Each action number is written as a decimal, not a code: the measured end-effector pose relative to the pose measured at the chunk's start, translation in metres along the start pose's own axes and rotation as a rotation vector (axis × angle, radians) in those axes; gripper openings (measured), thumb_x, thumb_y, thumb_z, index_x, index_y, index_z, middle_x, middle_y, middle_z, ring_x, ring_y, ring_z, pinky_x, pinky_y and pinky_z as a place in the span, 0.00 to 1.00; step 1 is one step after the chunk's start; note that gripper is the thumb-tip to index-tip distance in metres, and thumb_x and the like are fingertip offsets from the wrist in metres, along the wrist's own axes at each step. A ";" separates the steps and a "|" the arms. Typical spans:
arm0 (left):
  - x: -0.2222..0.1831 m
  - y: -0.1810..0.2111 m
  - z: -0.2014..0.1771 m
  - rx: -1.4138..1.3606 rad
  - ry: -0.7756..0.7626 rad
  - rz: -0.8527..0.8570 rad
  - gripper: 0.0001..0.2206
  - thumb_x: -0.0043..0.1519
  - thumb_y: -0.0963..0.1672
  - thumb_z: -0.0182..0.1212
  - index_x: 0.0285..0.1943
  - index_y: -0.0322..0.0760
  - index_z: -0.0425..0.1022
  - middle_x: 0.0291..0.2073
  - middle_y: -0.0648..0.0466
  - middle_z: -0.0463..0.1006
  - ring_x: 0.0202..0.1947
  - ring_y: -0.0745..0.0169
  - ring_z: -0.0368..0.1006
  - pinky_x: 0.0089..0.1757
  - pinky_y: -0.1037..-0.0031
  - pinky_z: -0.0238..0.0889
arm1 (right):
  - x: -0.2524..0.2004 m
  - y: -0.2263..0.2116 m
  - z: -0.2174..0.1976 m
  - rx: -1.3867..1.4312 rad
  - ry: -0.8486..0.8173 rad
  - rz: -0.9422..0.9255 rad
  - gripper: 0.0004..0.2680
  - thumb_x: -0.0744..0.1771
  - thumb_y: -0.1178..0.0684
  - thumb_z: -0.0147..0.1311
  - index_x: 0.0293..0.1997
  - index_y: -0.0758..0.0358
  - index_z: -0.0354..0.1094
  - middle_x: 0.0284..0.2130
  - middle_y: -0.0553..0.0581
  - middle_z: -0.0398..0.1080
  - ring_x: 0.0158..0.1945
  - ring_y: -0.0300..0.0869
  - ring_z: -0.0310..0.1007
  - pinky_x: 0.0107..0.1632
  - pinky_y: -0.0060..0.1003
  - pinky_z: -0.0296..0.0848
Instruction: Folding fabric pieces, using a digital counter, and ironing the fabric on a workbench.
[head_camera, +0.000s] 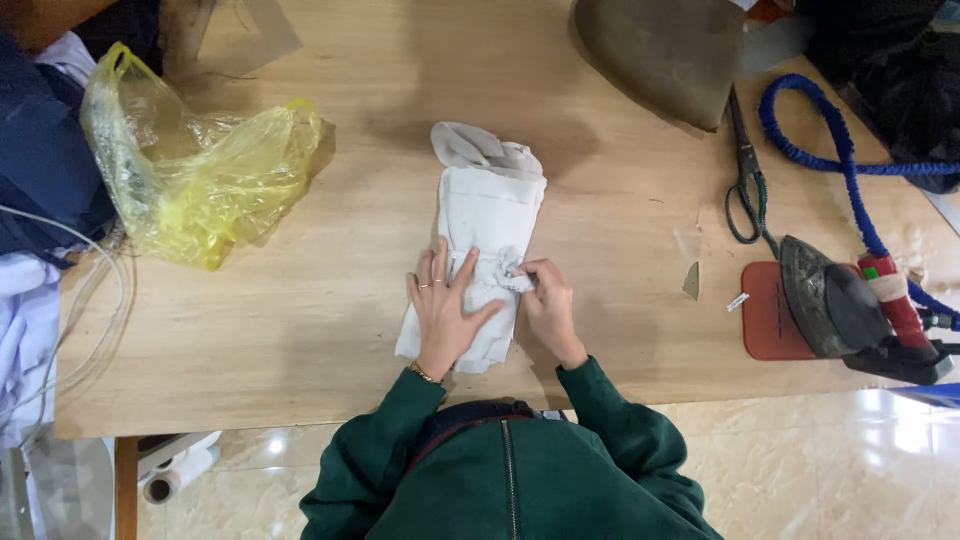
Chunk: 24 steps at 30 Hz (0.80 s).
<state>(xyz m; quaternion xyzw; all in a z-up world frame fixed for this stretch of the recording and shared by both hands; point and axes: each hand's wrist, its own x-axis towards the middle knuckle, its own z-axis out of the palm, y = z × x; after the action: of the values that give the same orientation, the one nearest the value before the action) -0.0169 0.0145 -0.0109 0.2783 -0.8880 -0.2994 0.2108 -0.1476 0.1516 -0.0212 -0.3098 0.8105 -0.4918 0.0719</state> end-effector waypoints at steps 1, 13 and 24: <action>0.000 0.003 0.001 -0.001 0.002 -0.021 0.38 0.56 0.62 0.63 0.76 0.58 0.62 0.78 0.41 0.47 0.74 0.29 0.47 0.61 0.26 0.41 | -0.004 0.000 -0.003 0.064 -0.077 -0.039 0.06 0.65 0.61 0.61 0.43 0.59 0.76 0.34 0.56 0.76 0.42 0.50 0.78 0.48 0.43 0.74; 0.018 -0.050 0.017 -0.747 0.077 -0.535 0.17 0.52 0.51 0.71 0.43 0.41 0.75 0.55 0.50 0.73 0.55 0.47 0.73 0.53 0.58 0.65 | -0.013 -0.064 -0.050 0.577 -0.262 0.175 0.12 0.71 0.55 0.49 0.61 0.66 0.62 0.47 0.61 0.70 0.51 0.46 0.73 0.56 0.45 0.70; 0.017 -0.018 -0.059 -1.261 -0.005 -0.191 0.22 0.72 0.51 0.39 0.41 0.33 0.77 0.47 0.48 0.73 0.59 0.55 0.64 0.35 0.76 0.62 | -0.021 -0.043 0.000 0.257 -0.257 0.051 0.28 0.65 0.62 0.62 0.72 0.73 0.49 0.57 0.72 0.57 0.64 0.63 0.64 0.64 0.56 0.66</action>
<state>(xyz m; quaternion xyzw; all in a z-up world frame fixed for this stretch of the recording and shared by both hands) 0.0086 -0.0328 0.0241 0.1781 -0.5128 -0.7828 0.3042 -0.1126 0.1498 0.0109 -0.3374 0.7328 -0.5458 0.2263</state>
